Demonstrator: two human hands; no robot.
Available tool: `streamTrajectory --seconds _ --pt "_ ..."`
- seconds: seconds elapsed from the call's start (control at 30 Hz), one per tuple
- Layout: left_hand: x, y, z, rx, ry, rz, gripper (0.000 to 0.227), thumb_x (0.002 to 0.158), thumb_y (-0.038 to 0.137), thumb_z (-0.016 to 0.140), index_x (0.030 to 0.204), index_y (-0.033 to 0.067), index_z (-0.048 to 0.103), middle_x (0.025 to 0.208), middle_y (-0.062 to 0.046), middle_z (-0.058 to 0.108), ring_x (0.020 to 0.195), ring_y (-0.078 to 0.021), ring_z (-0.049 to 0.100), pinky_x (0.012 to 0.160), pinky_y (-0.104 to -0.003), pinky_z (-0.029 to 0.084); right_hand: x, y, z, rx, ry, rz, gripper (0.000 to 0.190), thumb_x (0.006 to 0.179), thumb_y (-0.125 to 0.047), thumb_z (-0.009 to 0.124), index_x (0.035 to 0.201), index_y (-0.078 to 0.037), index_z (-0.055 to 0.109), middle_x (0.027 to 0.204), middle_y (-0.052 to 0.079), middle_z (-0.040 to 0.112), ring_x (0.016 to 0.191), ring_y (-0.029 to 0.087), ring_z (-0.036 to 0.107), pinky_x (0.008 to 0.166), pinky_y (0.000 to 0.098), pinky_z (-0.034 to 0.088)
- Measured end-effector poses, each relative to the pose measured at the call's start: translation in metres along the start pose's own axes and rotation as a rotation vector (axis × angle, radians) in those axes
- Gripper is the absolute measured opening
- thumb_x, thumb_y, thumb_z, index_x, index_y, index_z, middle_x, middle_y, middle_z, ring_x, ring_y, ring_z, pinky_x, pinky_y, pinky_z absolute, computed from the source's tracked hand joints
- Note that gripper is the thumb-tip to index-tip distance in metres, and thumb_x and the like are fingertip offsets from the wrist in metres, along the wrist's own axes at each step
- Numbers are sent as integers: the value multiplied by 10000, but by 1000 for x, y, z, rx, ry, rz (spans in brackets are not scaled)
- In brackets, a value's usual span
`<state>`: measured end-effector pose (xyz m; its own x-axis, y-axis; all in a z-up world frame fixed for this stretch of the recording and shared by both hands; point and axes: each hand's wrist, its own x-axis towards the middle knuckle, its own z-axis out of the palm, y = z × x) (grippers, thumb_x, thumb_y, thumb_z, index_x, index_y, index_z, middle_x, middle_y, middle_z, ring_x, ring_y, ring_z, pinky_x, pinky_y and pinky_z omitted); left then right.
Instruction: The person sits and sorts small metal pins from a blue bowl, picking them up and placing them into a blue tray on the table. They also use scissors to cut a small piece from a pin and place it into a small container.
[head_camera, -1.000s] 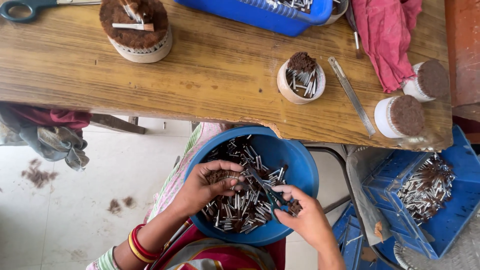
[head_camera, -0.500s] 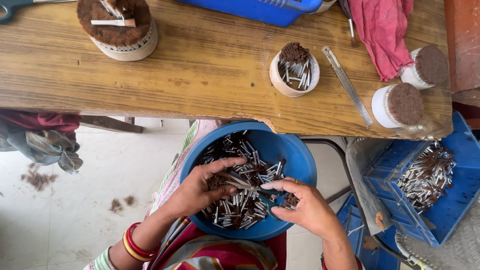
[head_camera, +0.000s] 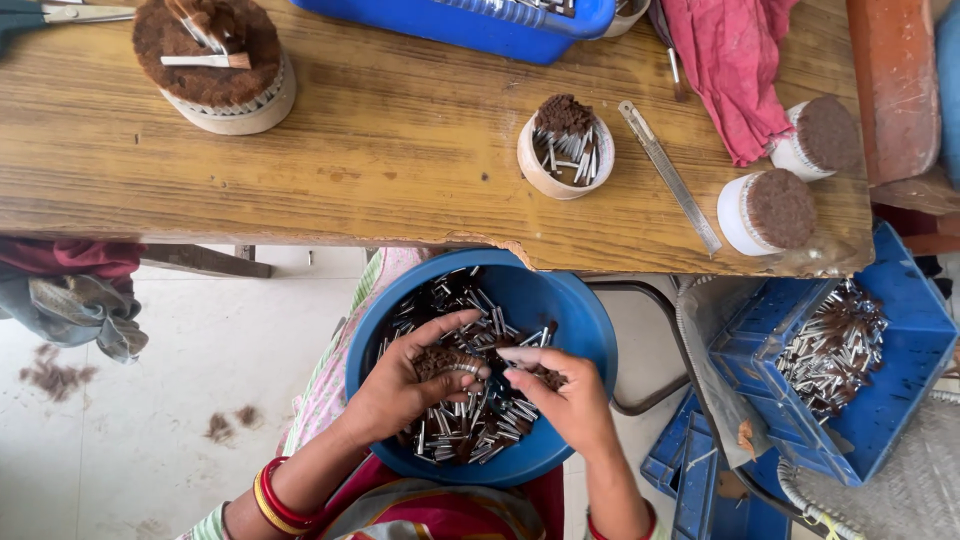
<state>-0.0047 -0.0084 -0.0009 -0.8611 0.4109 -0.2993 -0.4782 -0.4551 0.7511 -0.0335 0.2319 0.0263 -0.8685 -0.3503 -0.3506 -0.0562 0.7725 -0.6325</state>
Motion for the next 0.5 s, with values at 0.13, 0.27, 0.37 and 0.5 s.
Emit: streamTrajectory --seconds 0.13,0.27,0.37,0.5 --pt "2 2 9 -24 -4 6 701 910 -80 639 1545 124 424 1111 -83 726 967 -145 721 847 -289 632 8 13 32 658 131 -148 249 919 -40 769 1167 -16 767 814 -2 676 727 65 590 650 223 478" --pt "-1 1 7 -53 18 -32 698 909 -68 637 1538 140 419 1109 -89 741 957 -144 725 841 -296 634 21 36 46 1196 186 -97 184 1085 -133 678 948 -18 723 733 -12 641 596 13 526 508 151 382" --pt "2 -1 5 -15 31 3 693 911 -79 653 1543 116 445 1129 -62 720 968 -124 692 841 -296 626 22 3 37 845 -37 -184 154 941 -113 704 1058 -16 730 799 2 710 737 59 656 671 213 529" --pt "-1 -2 2 -80 11 -3 702 913 -69 648 1549 130 428 1089 -96 741 950 -159 718 835 -293 623 26 17 38 987 263 -91 221 1030 -190 681 875 -36 711 633 -50 537 536 6 427 473 183 305"
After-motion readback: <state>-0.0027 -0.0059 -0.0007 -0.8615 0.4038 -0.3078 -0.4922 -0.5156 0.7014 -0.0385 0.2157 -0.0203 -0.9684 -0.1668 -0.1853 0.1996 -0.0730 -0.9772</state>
